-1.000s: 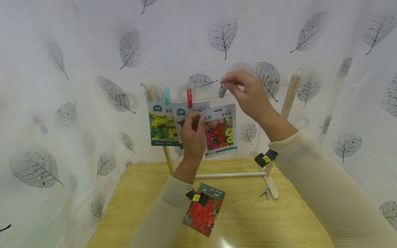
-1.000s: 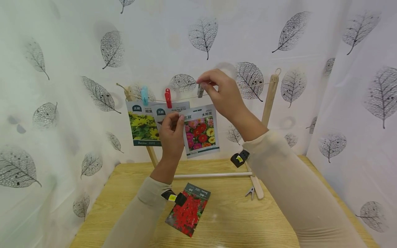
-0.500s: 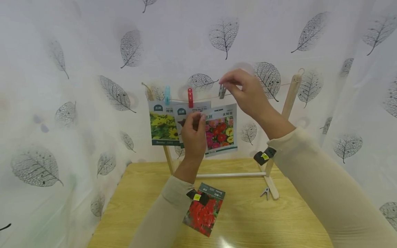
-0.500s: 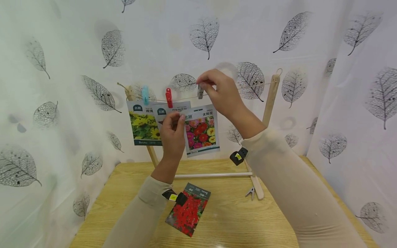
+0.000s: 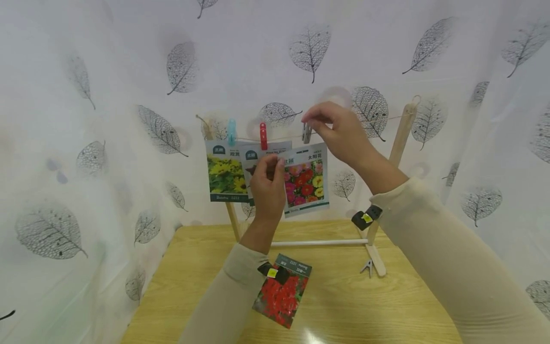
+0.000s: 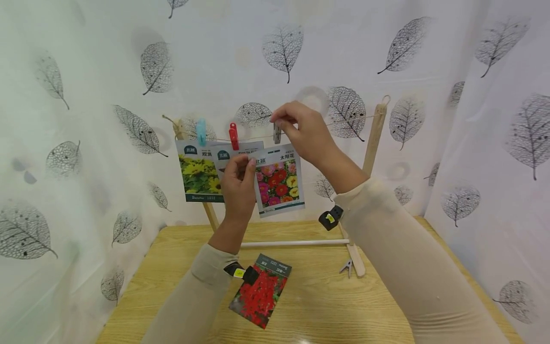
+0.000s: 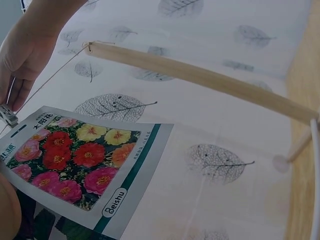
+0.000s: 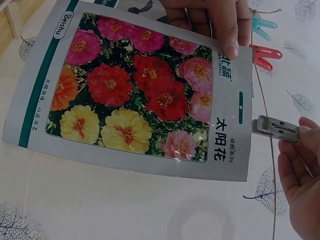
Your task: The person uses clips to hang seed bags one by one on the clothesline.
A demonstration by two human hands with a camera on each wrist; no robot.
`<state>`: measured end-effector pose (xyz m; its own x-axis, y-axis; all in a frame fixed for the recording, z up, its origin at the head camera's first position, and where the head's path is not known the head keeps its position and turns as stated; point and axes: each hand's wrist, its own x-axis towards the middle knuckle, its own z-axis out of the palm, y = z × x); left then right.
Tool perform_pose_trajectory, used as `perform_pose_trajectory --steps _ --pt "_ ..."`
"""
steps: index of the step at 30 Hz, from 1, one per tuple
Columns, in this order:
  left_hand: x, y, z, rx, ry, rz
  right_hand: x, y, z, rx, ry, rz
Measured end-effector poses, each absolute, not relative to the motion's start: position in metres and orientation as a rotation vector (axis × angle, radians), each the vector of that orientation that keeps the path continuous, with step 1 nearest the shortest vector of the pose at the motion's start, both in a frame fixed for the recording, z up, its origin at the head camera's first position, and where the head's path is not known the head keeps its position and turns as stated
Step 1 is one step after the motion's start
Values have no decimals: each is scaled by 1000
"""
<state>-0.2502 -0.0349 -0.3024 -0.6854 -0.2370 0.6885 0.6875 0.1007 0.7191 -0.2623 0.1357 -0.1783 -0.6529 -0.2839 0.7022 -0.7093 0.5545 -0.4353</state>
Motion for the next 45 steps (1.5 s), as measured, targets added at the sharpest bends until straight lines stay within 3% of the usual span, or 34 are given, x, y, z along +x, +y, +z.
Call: perform_pose_trajectory --steps 45 --pt "-252 -31 -293 -467 -1683 -1655 -259 139 -183 831 -2343 998"
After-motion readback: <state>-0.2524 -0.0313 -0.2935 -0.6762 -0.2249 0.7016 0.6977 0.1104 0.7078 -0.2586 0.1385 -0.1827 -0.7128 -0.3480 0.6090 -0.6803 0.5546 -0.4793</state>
